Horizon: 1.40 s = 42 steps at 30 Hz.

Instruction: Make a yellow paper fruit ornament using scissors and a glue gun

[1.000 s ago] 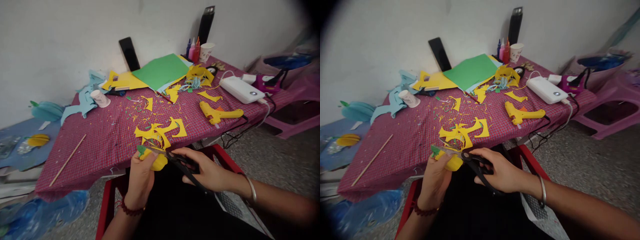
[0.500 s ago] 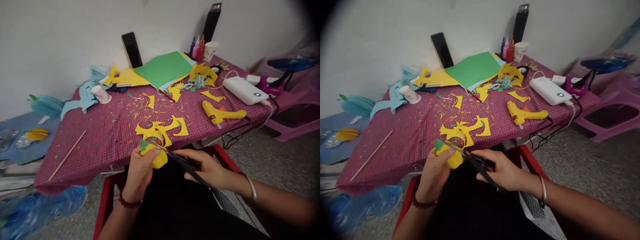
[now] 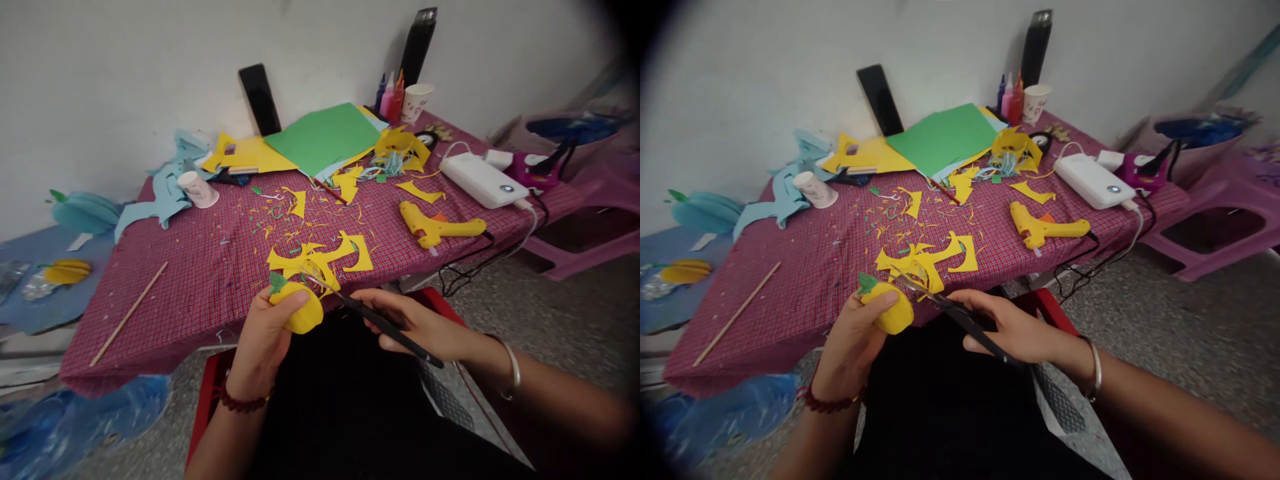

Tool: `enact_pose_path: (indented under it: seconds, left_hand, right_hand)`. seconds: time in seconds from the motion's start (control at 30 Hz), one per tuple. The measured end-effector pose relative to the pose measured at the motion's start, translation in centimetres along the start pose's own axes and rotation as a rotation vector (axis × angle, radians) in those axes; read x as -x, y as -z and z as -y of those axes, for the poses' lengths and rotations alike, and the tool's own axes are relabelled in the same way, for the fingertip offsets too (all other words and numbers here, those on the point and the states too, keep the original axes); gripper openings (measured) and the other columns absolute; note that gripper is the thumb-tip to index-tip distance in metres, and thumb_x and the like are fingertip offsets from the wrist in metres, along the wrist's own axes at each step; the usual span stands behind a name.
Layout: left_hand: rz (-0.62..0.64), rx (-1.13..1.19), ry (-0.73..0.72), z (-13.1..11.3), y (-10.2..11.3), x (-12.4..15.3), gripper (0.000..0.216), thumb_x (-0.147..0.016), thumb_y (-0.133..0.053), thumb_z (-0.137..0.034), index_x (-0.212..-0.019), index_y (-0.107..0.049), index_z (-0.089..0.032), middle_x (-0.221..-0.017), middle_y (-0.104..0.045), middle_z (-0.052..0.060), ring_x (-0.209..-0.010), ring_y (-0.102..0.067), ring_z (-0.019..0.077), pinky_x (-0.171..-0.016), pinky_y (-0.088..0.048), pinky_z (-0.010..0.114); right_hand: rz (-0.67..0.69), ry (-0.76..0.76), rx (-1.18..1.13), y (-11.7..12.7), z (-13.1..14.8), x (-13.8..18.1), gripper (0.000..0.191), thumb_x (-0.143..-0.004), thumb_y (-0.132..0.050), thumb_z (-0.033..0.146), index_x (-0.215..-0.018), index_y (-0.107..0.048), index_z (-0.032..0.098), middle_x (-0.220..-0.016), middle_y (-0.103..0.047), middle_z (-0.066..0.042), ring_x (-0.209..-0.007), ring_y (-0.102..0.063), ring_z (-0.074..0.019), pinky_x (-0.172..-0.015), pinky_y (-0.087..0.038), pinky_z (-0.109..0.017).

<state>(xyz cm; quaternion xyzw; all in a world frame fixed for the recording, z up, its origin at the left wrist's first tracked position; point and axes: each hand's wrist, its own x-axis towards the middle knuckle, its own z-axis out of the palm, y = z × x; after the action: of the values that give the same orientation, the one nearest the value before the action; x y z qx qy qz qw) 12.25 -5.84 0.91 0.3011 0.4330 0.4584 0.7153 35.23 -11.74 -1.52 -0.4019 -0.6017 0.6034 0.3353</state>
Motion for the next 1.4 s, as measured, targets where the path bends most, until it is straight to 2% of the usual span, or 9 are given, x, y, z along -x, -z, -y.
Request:
enact_pose_path:
  seconds: [0.1, 0.27, 0.43, 0.6, 0.73, 0.87, 1.1, 1.4]
  left_hand:
    - [0.048, -0.006, -0.057, 0.0, 0.2, 0.1, 0.022, -0.059, -0.088, -0.026, -0.077, -0.077, -0.019, -0.072, -0.075, 0.001, -0.062, -0.068, 0.0114, -0.065, -0.058, 0.021]
    - [0.212, -0.15, -0.23, -0.2, 1.0, 0.5, 0.017, -0.068, -0.084, -0.031, -0.08, -0.078, -0.02, -0.082, -0.076, 0.003, -0.076, -0.07, 0.0142, -0.072, -0.057, 0.021]
    - [0.284, -0.254, -0.314, 0.4, 2.2, 0.7, 0.01, -0.078, -0.076, -0.026, -0.087, -0.078, -0.023, -0.087, -0.076, 0.004, -0.083, -0.071, 0.0169, -0.075, -0.056, 0.024]
    - [0.217, -0.256, -0.287, 1.3, 2.3, 0.9, 0.016, -0.075, -0.078, -0.025, -0.091, -0.077, -0.024, -0.083, -0.076, 0.004, -0.072, -0.071, 0.0156, -0.067, -0.057, 0.024]
    - [0.127, -0.213, -0.322, 1.3, 1.3, 1.2, 0.018, -0.067, -0.083, -0.028, -0.083, -0.077, -0.021, -0.072, -0.074, 0.002, -0.059, -0.068, 0.0139, -0.061, -0.057, 0.024]
    - [0.067, -0.177, -0.319, 1.2, 0.4, 1.5, 0.013, -0.066, -0.082, -0.025, -0.076, -0.076, -0.021, -0.067, -0.072, 0.0, -0.052, -0.064, 0.0104, -0.055, -0.054, 0.02]
    - [0.015, -0.183, -0.255, 1.1, 0.3, 1.7, 0.015, -0.062, -0.078, -0.014, -0.076, -0.074, -0.02, -0.065, -0.07, -0.001, -0.053, -0.063, 0.0107, -0.053, -0.052, 0.019]
    - [-0.033, -0.155, -0.166, 0.9, -0.6, 1.5, 0.016, -0.055, -0.078, -0.016, -0.068, -0.07, -0.018, -0.062, -0.071, -0.001, -0.055, -0.065, 0.014, -0.055, -0.054, 0.023]
  right_hand:
    - [-0.01, 0.002, 0.202, 0.3, 0.9, 0.2, 0.06, -0.077, -0.075, 0.03, -0.131, -0.051, 0.021, -0.124, -0.061, -0.008, -0.111, -0.059, -0.0236, -0.095, -0.048, -0.037]
    - [-0.118, 0.048, 0.581, 0.3, 2.5, 0.6, 0.061, -0.072, -0.078, 0.03, -0.128, -0.053, 0.024, -0.123, -0.06, -0.007, -0.11, -0.059, -0.0245, -0.094, -0.049, -0.037]
    - [-0.158, 0.145, 0.74, 0.2, 3.5, 0.9, 0.057, -0.077, -0.073, 0.03, -0.129, -0.052, 0.024, -0.115, -0.061, -0.009, -0.103, -0.06, -0.024, -0.087, -0.05, -0.036]
    - [-0.153, 0.198, 0.766, 0.1, 4.1, 0.9, 0.058, -0.078, -0.072, 0.027, -0.133, -0.051, 0.025, -0.111, -0.061, -0.007, -0.1, -0.06, -0.0219, -0.086, -0.049, -0.033]
    - [-0.133, 0.202, 0.753, -0.1, 4.4, 0.9, 0.059, -0.079, -0.071, 0.023, -0.133, -0.051, 0.024, -0.109, -0.062, -0.006, -0.096, -0.062, -0.0198, -0.082, -0.049, -0.03]
    - [-0.131, 0.2, 0.725, -0.2, 4.2, 0.9, 0.057, -0.081, -0.07, 0.024, -0.135, -0.051, 0.025, -0.107, -0.062, -0.006, -0.091, -0.062, -0.0181, -0.079, -0.049, -0.029]
    - [-0.117, 0.175, 0.693, -0.2, 3.8, 1.1, 0.058, -0.081, -0.07, 0.025, -0.136, -0.051, 0.026, -0.108, -0.061, -0.006, -0.091, -0.063, -0.0183, -0.08, -0.05, -0.029]
    - [-0.133, 0.176, 0.692, -0.2, 3.4, 1.0, 0.058, -0.081, -0.07, 0.024, -0.136, -0.052, 0.025, -0.105, -0.062, -0.007, -0.091, -0.063, -0.0196, -0.08, -0.051, -0.031]
